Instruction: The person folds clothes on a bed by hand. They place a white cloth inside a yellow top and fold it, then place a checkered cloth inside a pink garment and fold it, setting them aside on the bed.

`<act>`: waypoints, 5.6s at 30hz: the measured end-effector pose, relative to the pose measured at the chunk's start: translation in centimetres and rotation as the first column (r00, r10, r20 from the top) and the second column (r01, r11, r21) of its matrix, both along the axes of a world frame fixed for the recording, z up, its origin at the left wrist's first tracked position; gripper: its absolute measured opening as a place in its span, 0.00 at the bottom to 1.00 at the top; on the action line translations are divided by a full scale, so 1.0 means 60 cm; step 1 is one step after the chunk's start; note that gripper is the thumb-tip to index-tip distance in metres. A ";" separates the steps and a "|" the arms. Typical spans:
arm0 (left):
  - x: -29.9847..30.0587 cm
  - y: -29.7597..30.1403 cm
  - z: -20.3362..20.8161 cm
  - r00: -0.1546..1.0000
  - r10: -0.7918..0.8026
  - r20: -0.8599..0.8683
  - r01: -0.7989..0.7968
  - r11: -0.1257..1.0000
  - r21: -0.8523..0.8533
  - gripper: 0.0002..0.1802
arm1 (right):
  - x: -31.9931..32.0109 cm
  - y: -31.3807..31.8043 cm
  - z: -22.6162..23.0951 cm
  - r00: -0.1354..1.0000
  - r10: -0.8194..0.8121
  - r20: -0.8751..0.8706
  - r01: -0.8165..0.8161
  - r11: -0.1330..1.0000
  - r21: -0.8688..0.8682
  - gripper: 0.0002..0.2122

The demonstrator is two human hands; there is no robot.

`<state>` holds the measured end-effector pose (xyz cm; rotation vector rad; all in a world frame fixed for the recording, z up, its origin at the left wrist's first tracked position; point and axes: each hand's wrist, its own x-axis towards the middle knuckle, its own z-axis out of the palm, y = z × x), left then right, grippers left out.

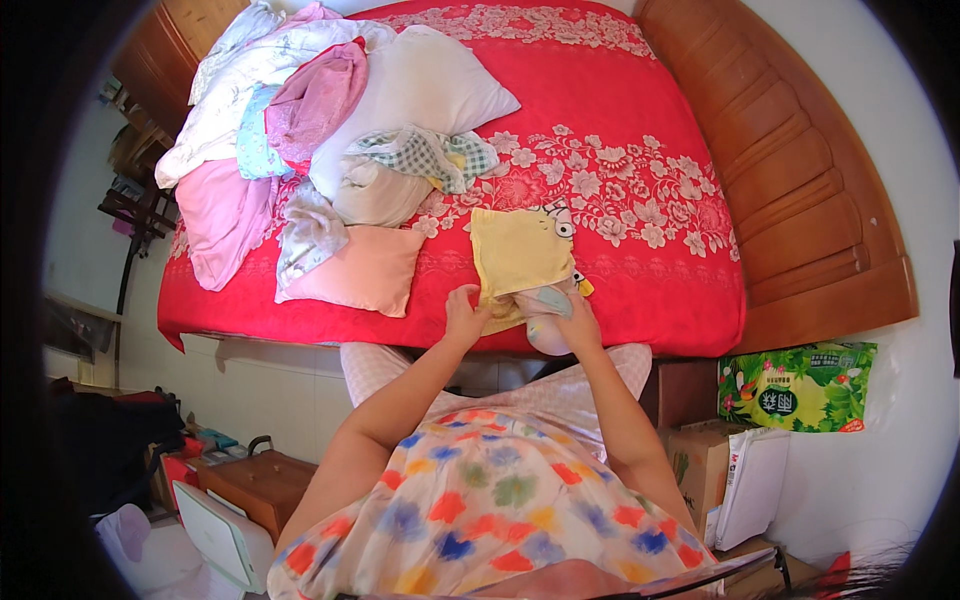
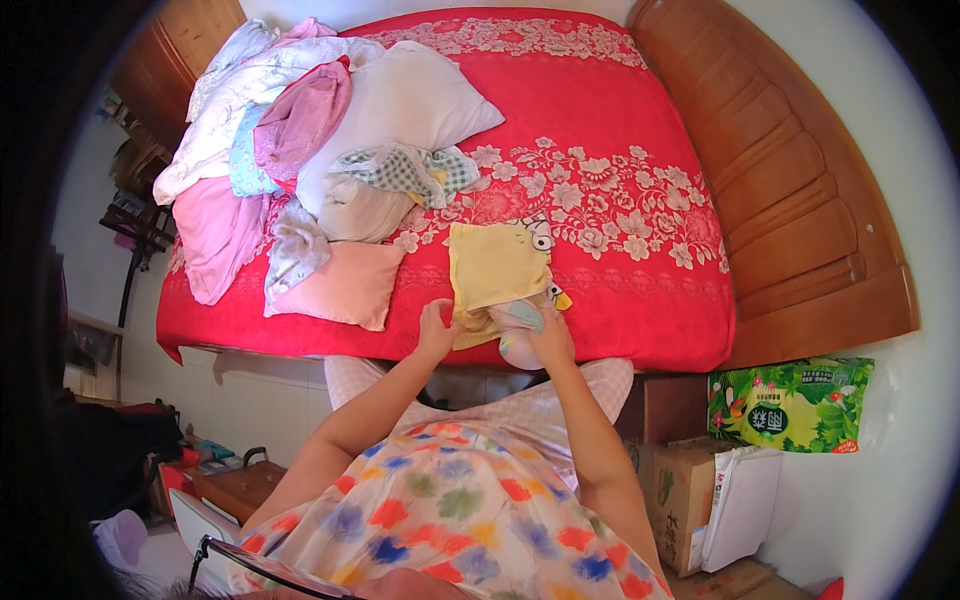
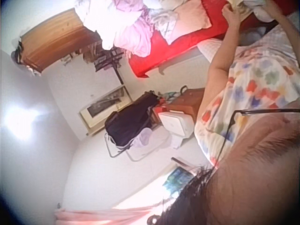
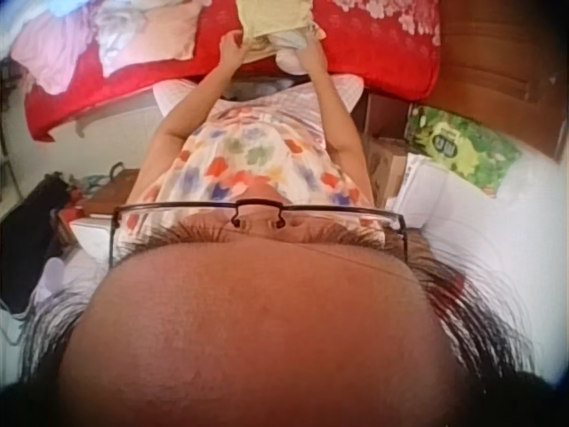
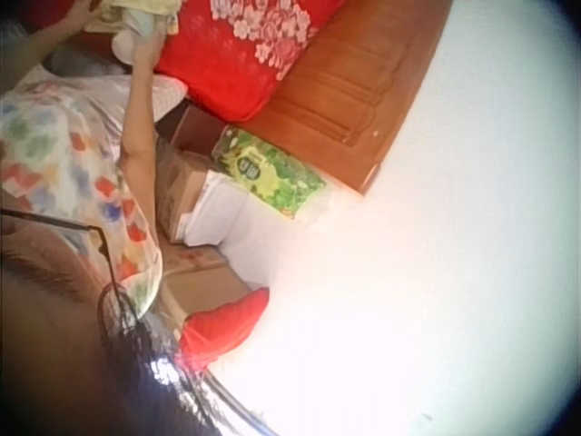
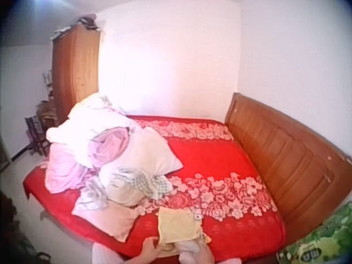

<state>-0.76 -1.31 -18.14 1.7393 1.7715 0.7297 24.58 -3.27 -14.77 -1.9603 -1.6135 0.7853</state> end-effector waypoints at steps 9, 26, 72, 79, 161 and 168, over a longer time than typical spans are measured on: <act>0.033 0.020 -0.028 0.893 -0.206 0.400 0.212 0.977 0.031 0.28 | 0.019 0.014 0.020 0.727 -0.036 -0.686 0.133 0.987 0.088 0.23; 0.011 -0.089 0.068 0.804 -0.595 0.015 0.595 0.802 -0.052 0.13 | -0.029 0.069 -0.005 0.912 -0.320 -0.258 0.390 0.870 0.300 0.27; 0.150 0.054 0.070 0.699 -0.540 -0.470 0.663 0.735 0.141 0.35 | 0.033 0.021 -0.078 0.452 -0.235 -0.860 0.348 0.935 -0.072 0.09; 0.133 0.104 0.056 0.892 -0.451 0.016 0.438 0.873 0.214 0.25 | 0.039 0.072 -0.086 0.883 -0.198 -0.425 0.359 0.869 0.342 0.04; 0.100 0.001 0.068 0.702 -0.701 -0.128 0.712 0.688 0.139 0.15 | 0.118 -0.004 0.019 0.744 0.130 0.656 -0.136 0.990 -0.042 0.09; 0.067 -0.009 -0.046 0.940 -0.263 0.220 0.276 0.961 -0.029 0.19 | 0.047 -0.027 0.015 0.901 0.208 0.381 -0.340 0.884 0.320 0.06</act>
